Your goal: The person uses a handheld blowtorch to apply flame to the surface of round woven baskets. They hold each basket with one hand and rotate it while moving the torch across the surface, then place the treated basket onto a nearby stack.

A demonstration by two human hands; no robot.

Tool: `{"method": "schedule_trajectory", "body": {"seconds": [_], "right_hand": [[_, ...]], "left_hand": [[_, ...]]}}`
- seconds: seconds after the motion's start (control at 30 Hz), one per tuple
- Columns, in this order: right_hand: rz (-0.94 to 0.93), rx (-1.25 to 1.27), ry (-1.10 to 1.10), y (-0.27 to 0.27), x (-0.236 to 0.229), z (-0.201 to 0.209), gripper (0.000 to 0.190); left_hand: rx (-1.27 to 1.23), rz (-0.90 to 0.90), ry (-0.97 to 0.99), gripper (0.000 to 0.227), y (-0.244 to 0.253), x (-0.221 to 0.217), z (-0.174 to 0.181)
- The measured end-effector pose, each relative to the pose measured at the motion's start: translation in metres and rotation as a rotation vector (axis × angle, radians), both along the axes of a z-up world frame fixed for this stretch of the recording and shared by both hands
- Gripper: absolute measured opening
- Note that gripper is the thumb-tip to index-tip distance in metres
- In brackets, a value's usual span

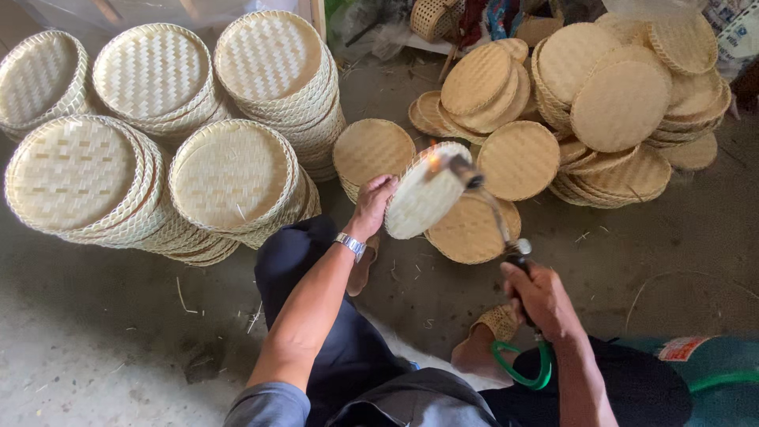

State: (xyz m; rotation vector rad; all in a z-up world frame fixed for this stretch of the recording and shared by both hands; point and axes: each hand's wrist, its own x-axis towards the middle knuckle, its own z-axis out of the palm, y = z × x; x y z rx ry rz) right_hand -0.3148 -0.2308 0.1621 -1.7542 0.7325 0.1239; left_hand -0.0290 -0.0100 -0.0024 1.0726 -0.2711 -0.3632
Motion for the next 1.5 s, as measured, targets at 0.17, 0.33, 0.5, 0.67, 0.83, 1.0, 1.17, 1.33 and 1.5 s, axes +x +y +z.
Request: {"method": "schedule_trajectory", "body": {"seconds": [0.17,0.33,0.5,0.67,0.83,1.0,1.17,1.33,1.5], "right_hand": [[-0.087,-0.063,0.043,-0.013,0.005,0.007,0.042],[0.092,-0.043,-0.061,-0.006,-0.001,0.012,0.036],[-0.003,-0.039,-0.04,0.008,0.005,0.02,0.041],[0.12,-0.03,-0.022,0.015,0.004,0.023,0.037],[0.135,-0.031,-0.007,0.018,0.004,0.022,0.038],[0.18,-0.041,0.097,0.022,-0.003,0.02,0.037],[0.27,-0.096,0.039,0.022,-0.009,0.017,0.034],[0.163,-0.127,0.117,0.021,-0.012,0.012,0.038],[0.255,-0.054,0.065,0.016,-0.017,0.004,0.036]], "left_hand": [[0.014,0.002,-0.034,0.014,0.009,0.008,0.009],[0.064,0.003,-0.046,0.014,0.004,0.006,0.001],[-0.192,-0.068,0.084,0.01,0.001,0.01,-0.004],[-0.331,-0.12,0.176,0.018,-0.003,0.011,-0.002],[-0.293,-0.073,0.15,0.022,0.002,0.011,0.0],[-0.363,-0.016,0.206,0.018,0.006,0.018,-0.002],[-0.466,0.132,0.292,0.021,0.01,0.035,-0.01],[-0.634,0.172,0.359,0.023,0.015,0.046,-0.013],[-0.677,0.196,0.382,0.029,0.022,0.053,-0.007]]}}
